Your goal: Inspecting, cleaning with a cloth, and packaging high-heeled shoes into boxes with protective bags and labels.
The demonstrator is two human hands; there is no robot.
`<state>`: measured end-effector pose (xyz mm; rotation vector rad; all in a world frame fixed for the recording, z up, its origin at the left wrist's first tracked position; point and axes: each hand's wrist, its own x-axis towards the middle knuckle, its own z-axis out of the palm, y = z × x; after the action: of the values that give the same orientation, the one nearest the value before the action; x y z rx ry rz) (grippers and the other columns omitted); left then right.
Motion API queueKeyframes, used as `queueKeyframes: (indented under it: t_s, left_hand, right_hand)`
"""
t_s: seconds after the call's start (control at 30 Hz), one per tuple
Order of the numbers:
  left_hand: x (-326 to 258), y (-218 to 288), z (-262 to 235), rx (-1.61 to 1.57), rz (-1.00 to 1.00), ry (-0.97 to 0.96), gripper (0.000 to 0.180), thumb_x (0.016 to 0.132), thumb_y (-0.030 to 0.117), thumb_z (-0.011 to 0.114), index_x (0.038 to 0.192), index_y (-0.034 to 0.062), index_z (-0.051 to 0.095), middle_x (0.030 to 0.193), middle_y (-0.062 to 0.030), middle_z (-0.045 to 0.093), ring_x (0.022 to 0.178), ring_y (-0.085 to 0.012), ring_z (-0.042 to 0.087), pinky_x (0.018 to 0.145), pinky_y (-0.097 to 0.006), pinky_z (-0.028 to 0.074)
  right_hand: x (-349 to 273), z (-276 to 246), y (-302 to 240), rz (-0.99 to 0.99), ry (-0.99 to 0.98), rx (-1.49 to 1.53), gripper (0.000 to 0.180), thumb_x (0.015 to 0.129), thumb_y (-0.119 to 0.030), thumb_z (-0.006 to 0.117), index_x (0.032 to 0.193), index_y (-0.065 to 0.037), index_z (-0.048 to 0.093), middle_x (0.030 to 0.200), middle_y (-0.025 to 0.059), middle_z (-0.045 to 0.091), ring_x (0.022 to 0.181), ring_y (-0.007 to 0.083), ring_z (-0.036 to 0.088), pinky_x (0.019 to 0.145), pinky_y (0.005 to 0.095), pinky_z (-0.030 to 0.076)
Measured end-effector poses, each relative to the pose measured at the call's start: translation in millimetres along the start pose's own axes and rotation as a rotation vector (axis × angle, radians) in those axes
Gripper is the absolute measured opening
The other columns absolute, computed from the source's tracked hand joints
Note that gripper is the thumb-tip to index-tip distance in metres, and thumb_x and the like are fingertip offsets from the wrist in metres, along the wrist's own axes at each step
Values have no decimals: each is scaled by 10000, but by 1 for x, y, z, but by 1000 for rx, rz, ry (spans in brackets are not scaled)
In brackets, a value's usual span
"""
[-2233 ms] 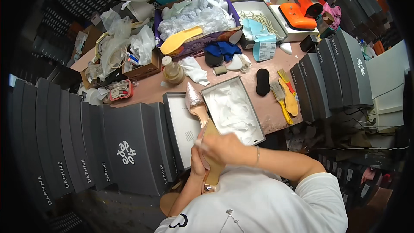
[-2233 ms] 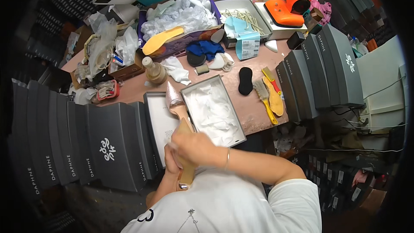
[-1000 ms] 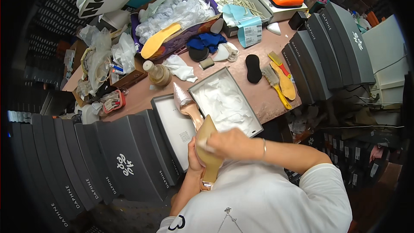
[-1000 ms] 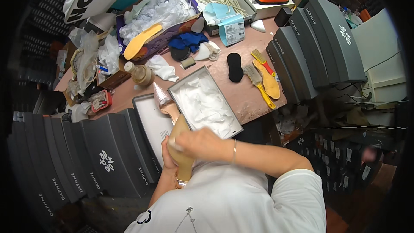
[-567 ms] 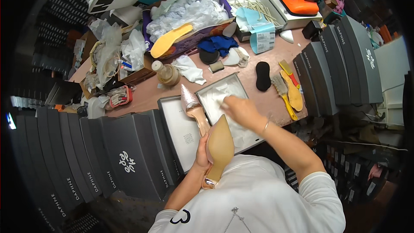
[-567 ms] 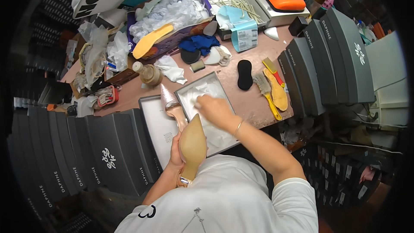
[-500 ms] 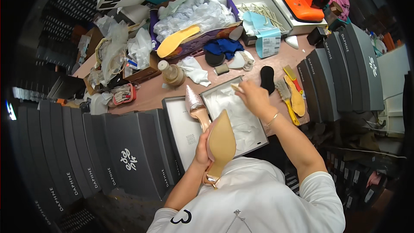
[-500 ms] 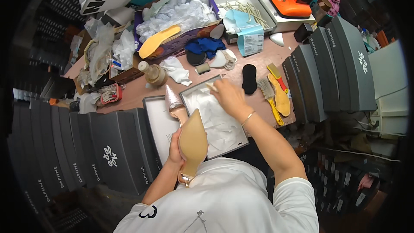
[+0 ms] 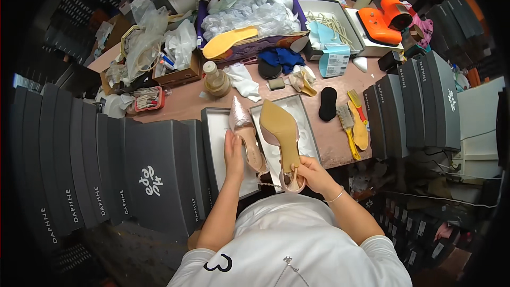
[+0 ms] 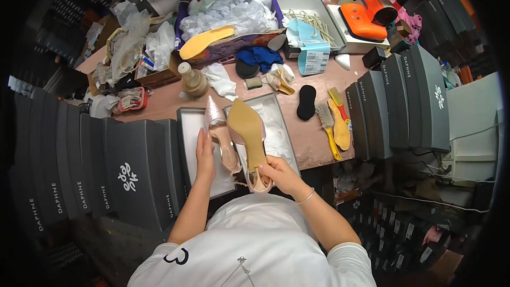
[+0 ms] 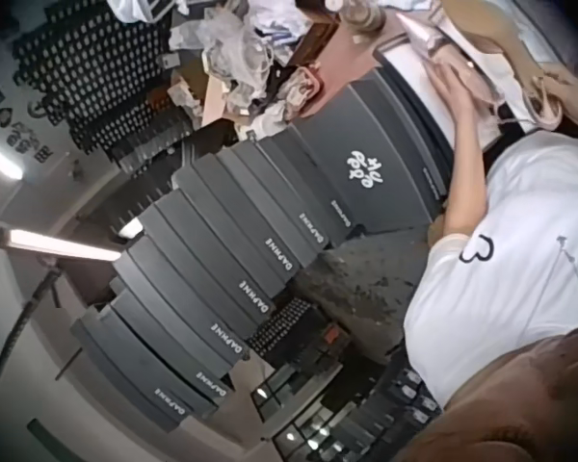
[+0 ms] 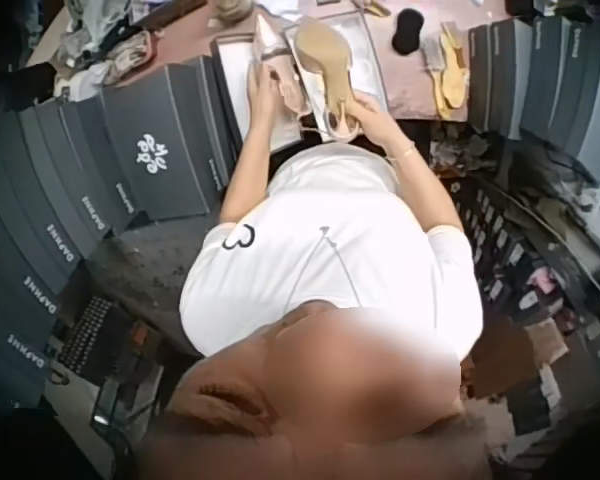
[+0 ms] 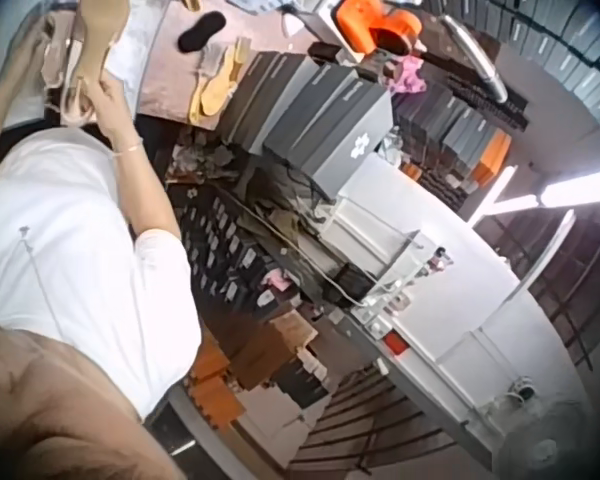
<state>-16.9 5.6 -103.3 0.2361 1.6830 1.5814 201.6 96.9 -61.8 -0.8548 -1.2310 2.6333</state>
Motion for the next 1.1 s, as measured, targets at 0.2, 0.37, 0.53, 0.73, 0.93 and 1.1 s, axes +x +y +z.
queueKeyframes:
  t_s: [0.2,0.37,0.53,0.73,0.93,1.1]
  left_hand:
    - [29,-70,-19,-56,-173,-110,350,932,155,559,1207,-49,485,954,-83,619,813,-132,589,716,-258,477]
    - [-20,17,-6,-382,-264,-211,310,943,186,533,1187,-3,511,879,-50,604,761,-129,596,729,-278,493]
    - [-46,44,-3,-619,-395,-454,483,934,350,529,1241,-17,462,806,-35,565,672,-112,550,689,-254,465]
    - [-57,33,6,-695,-465,-613,565,921,360,501,1296,-52,407,844,-58,585,650,-137,540,650,-273,467]
    - [-51,43,9,-801,-495,-597,491,936,324,457,1299,-3,406,874,-84,584,739,-179,596,758,-355,507]
    - [-34,61,17,-783,-448,-399,415,945,316,467,1202,-10,481,886,-92,596,755,-199,607,727,-365,530]
  right_hand:
    - [-12,-2,3,-36,83,190,288,988,-167,433,1171,24,547,1000,27,601,886,68,564,800,218,461]
    - [-6,-2,6,-56,113,239,281,987,-174,428,1161,14,543,979,27,606,866,70,574,779,218,471]
    - [0,1,3,-46,90,247,338,973,-203,449,1194,38,535,1010,57,621,868,93,596,780,237,486]
    - [-5,27,-11,-75,86,235,303,1003,-224,386,1142,16,508,999,84,634,858,121,629,754,265,523]
    - [-10,33,-25,-122,162,180,342,962,-208,416,1139,44,563,989,69,627,863,97,599,768,252,482]
    - [0,-9,-24,60,232,-391,463,942,-264,532,1259,61,449,1100,151,601,965,190,609,840,292,472]
